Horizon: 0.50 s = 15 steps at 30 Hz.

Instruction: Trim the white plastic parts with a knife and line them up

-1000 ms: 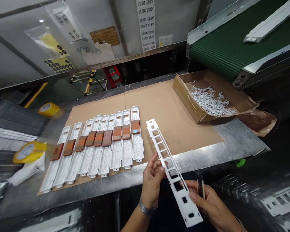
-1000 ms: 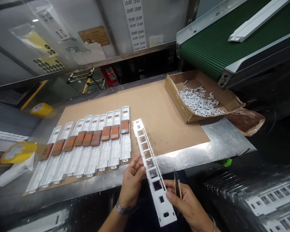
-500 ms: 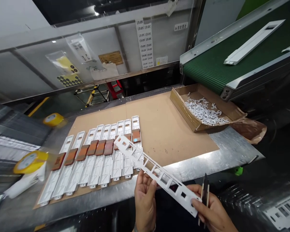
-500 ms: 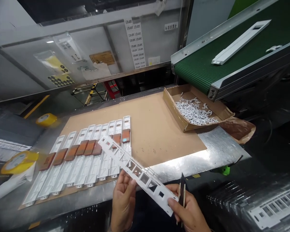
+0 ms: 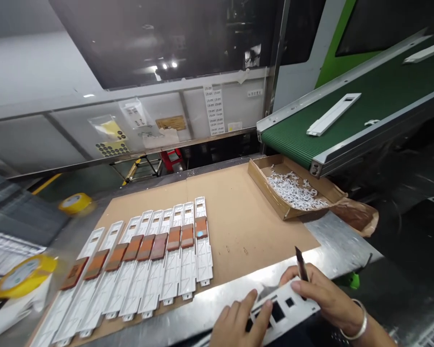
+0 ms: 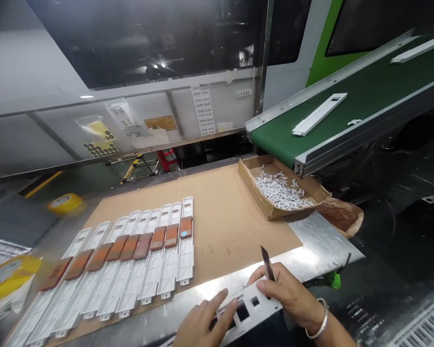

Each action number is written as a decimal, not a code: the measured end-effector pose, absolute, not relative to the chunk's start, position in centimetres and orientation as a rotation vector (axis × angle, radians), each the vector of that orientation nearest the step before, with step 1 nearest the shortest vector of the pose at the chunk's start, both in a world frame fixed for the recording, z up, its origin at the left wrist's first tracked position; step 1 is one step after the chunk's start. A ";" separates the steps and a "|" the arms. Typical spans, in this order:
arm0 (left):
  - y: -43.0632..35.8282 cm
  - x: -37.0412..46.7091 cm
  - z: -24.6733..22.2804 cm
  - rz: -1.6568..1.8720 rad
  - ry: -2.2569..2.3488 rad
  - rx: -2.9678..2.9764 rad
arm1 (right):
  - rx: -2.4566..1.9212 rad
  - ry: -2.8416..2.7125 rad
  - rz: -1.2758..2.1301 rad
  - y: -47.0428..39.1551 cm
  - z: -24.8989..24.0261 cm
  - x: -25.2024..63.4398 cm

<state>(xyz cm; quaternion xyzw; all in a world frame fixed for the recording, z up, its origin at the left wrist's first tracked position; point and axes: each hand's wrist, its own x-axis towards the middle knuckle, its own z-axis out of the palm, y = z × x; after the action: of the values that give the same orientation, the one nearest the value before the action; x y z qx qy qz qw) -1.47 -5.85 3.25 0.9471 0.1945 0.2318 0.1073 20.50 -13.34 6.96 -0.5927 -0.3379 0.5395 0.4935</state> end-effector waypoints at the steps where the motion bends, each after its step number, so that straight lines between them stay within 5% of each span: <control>1: -5.6 -0.7 2.3 0.576 0.592 2.800 | -1.465 -0.793 1.292 -12.5 6.4 20.7; 7: -3.3 3.0 -2.6 0.443 1.085 2.604 | -1.646 -0.706 0.946 -7.9 2.8 23.3; 15: -0.2 7.3 -2.7 0.320 1.330 2.445 | -1.829 -0.989 0.854 -5.5 -0.4 23.5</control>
<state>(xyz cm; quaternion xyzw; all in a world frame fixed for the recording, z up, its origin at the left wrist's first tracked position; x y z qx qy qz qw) 7.34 -0.20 -2.74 0.8602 0.4677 0.1125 0.1692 23.47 -5.51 -0.38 -0.7337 -0.3967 0.3428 0.4323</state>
